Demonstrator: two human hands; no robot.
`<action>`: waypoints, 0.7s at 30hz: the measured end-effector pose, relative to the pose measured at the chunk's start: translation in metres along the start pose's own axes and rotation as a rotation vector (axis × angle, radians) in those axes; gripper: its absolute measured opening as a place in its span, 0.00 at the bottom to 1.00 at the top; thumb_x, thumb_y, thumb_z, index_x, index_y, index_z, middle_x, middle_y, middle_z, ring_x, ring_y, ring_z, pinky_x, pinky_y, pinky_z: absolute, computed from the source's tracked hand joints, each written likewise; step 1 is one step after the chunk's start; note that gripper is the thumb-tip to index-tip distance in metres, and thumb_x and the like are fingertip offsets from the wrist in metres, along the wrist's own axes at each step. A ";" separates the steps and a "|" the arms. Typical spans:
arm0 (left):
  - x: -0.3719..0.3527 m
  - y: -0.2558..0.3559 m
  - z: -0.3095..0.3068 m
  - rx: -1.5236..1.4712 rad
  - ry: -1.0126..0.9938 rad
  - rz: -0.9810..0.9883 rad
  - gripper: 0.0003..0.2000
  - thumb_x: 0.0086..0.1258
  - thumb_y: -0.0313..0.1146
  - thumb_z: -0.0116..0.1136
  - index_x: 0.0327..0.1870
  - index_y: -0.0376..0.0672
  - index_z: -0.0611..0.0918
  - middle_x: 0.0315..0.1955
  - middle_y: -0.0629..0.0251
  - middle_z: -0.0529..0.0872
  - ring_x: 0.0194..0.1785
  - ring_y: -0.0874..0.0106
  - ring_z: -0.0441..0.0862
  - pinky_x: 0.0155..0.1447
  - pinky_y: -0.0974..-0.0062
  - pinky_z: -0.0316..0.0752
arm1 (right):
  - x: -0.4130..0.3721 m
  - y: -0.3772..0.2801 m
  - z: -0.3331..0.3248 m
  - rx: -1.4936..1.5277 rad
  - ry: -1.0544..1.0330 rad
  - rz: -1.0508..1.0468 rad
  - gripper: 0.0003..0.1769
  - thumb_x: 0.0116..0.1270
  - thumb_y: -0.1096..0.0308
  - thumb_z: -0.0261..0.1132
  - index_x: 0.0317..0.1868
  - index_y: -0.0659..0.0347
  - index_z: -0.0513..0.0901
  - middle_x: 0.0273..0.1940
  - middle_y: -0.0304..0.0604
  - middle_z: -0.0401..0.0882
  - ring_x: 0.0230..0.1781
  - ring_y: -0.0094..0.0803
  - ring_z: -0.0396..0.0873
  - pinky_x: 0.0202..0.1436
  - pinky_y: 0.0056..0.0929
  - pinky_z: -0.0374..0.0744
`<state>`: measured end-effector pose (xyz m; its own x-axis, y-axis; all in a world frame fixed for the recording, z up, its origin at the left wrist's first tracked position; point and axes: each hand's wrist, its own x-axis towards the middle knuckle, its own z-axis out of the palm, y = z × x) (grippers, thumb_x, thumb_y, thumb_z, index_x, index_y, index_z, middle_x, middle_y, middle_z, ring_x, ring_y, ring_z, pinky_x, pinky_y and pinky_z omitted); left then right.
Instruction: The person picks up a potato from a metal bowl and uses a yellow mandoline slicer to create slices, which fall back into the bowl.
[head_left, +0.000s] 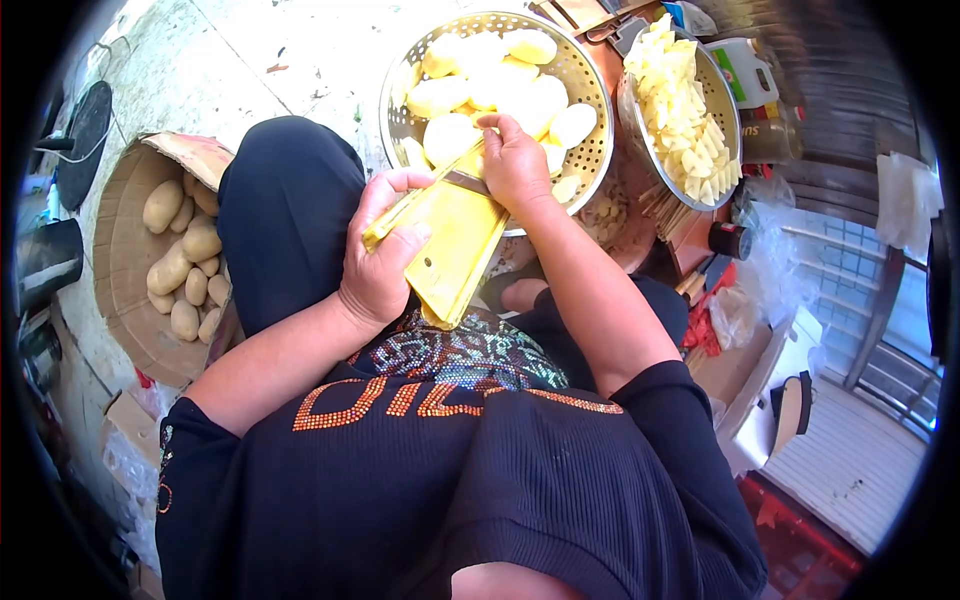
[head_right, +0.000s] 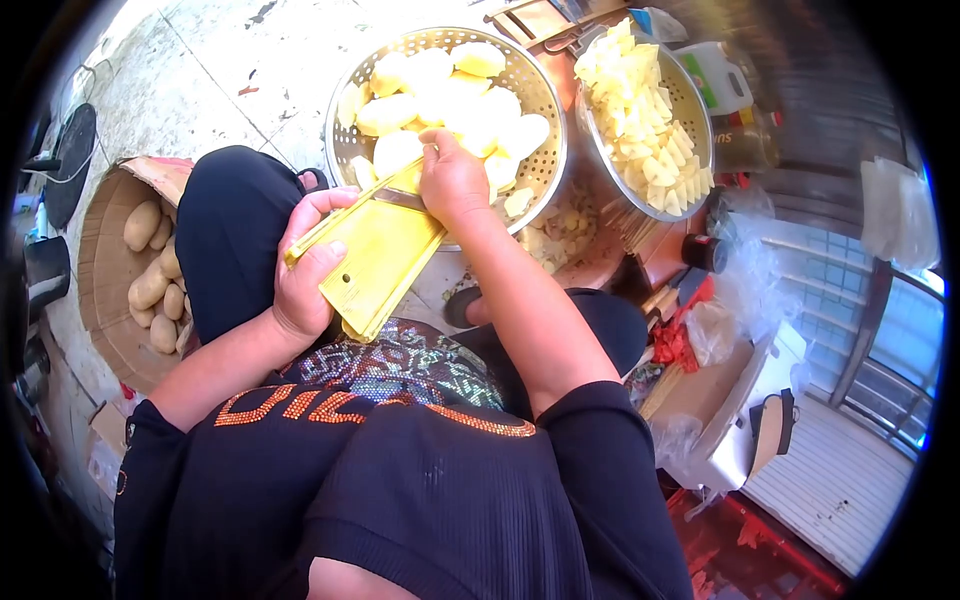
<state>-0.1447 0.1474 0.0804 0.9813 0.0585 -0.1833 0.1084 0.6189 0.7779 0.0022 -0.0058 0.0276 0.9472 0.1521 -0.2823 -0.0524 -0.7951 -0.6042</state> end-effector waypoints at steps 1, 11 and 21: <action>0.000 0.000 0.001 0.001 -0.010 0.001 0.21 0.67 0.25 0.47 0.62 0.37 0.69 0.52 0.55 0.81 0.54 0.73 0.79 0.62 0.74 0.75 | 0.002 0.003 0.001 -0.033 0.030 -0.012 0.13 0.77 0.59 0.57 0.55 0.49 0.82 0.41 0.54 0.87 0.46 0.53 0.84 0.53 0.44 0.79; 0.000 0.000 -0.001 0.061 -0.030 0.018 0.20 0.68 0.28 0.49 0.61 0.37 0.69 0.51 0.55 0.82 0.51 0.73 0.80 0.59 0.75 0.76 | -0.029 -0.010 -0.011 -0.021 0.029 -0.091 0.11 0.76 0.62 0.60 0.54 0.51 0.82 0.33 0.50 0.86 0.36 0.43 0.86 0.42 0.39 0.81; -0.001 -0.001 -0.001 -0.054 0.002 -0.014 0.21 0.68 0.29 0.49 0.63 0.37 0.68 0.52 0.53 0.82 0.53 0.71 0.81 0.61 0.73 0.77 | -0.048 -0.025 -0.008 -0.047 0.087 -0.221 0.11 0.76 0.63 0.59 0.55 0.50 0.81 0.33 0.51 0.86 0.37 0.49 0.85 0.44 0.42 0.81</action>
<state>-0.1463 0.1482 0.0793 0.9795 0.0508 -0.1948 0.1133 0.6610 0.7418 -0.0392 0.0025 0.0623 0.9577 0.2763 -0.0803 0.1725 -0.7748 -0.6082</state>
